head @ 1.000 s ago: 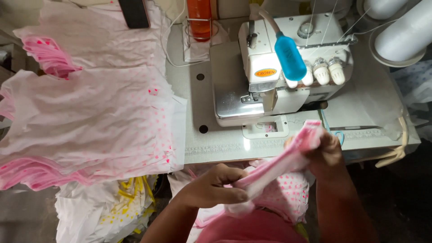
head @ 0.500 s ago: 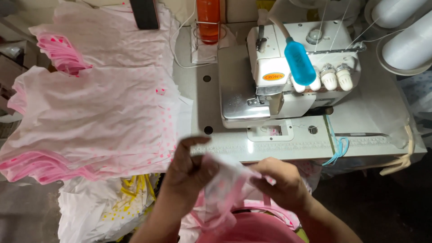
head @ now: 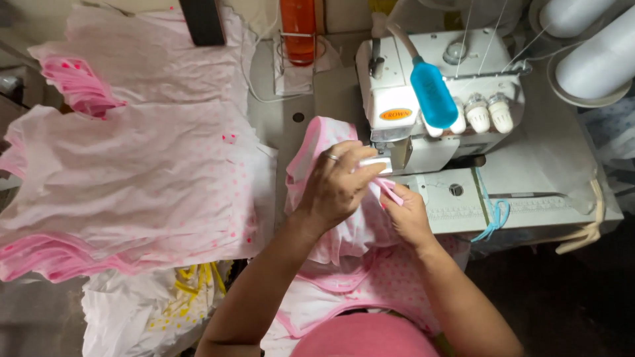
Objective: A worker at a sewing station is inspecting sewn fabric garments for quality, trimming loose threads, and stacking them.
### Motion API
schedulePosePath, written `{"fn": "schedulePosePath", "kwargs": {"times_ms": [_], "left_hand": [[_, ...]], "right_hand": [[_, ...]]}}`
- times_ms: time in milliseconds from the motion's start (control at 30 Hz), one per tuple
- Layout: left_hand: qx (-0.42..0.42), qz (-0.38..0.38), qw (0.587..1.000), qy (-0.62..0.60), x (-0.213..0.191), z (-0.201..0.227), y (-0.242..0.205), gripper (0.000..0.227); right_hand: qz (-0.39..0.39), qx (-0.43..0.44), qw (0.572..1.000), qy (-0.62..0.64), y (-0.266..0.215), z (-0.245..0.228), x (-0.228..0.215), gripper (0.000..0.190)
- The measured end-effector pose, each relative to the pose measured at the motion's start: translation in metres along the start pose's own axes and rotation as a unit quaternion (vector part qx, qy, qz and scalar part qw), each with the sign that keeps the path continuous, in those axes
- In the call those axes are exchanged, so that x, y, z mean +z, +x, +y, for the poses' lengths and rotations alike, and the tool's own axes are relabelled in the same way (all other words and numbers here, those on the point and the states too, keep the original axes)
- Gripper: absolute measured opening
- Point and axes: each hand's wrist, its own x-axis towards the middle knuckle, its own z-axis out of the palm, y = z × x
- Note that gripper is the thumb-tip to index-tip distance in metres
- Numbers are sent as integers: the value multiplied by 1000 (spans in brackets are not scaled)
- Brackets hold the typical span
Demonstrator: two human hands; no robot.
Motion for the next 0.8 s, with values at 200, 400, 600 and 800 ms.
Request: {"fn": "schedulePosePath", "kwargs": {"times_ms": [200, 400, 600, 800], "left_hand": [[-25, -82, 990, -107, 4, -18, 4, 12], [-25, -111, 944, -310, -59, 10, 24, 16], [-66, -99, 972, -202, -41, 14, 9, 17], [-32, -69, 990, -121, -50, 25, 11, 19]], "right_hand": [[-2, -46, 999, 5, 15, 35, -18, 13], [-22, -74, 996, 48, 4, -2, -11, 9], [15, -75, 992, 101, -32, -50, 6, 9], [27, -73, 985, 155, -35, -18, 2, 7]]}}
